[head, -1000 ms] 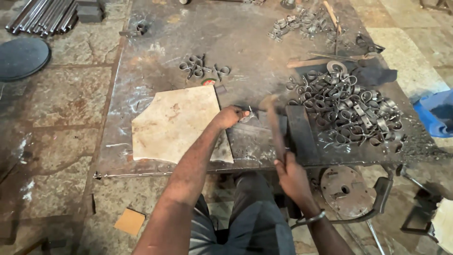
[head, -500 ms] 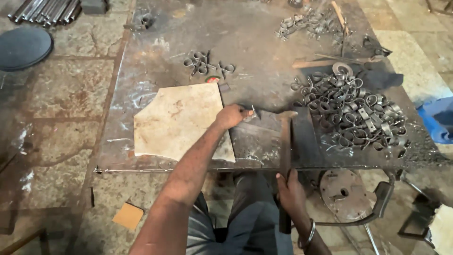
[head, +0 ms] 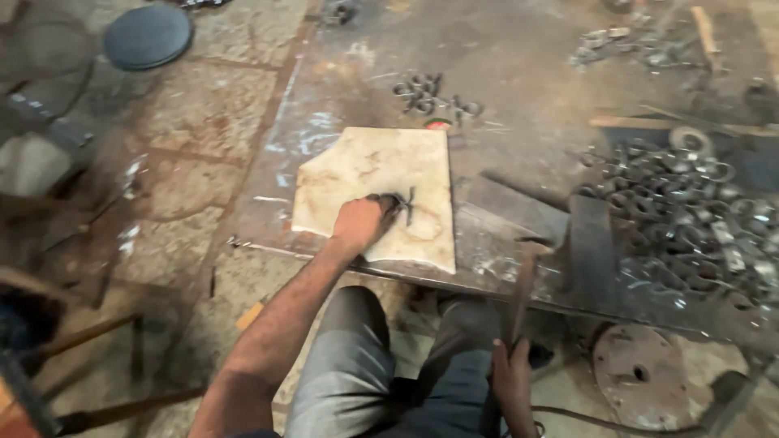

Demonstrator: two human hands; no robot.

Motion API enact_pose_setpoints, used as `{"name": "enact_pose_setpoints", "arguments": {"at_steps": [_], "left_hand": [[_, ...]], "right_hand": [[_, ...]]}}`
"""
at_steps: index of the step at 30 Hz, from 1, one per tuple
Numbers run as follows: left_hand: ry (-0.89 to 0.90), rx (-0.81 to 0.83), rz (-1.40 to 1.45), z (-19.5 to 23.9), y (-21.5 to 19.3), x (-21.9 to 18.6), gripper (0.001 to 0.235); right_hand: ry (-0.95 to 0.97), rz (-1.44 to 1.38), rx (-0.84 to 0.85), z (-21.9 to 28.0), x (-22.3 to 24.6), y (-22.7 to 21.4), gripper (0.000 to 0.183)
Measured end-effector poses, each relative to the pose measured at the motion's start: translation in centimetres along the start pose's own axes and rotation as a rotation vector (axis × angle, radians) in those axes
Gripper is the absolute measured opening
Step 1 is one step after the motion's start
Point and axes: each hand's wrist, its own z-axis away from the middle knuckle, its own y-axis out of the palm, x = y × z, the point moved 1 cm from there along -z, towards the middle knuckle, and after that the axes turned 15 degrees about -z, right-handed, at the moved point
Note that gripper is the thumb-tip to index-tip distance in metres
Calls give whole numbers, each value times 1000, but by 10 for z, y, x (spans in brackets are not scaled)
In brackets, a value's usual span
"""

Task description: The person sits at a metal workbench and hammers small metal brackets flat on a stone plate one at a time, placing each worked piece aside and picking the next bracket from a pile on the bench.

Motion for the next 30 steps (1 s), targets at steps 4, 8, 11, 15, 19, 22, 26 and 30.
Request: {"name": "enact_pose_setpoints", "arguments": {"at_steps": [4,8,11,15,19,22,26,30], "left_hand": [[-47,4,84,13,-8,17,31],[-68,15,90,-15,-1,26,31],[3,143,-65,-45,33,33,27],[80,191,-123,-65,13,4,24],[24,-67,140,-80,1,-55,23],[46,-223,260,-95,30,-104,20],[129,-325,338,-95,54,-145,19],[199,-417,356,-90,59,-156,21]], "right_hand": [[-32,2,-40,5,6,8,31],[-82,13,-61,6,2,8,31],[-128,-11,-59,9,7,10,30],[-181,65,-82,5,-8,8,31],[-226,170,-103,1,-14,9,36],[-129,145,-74,6,-4,10,37],[19,244,-80,14,23,11,34],[-128,109,-100,9,7,11,35]]}}
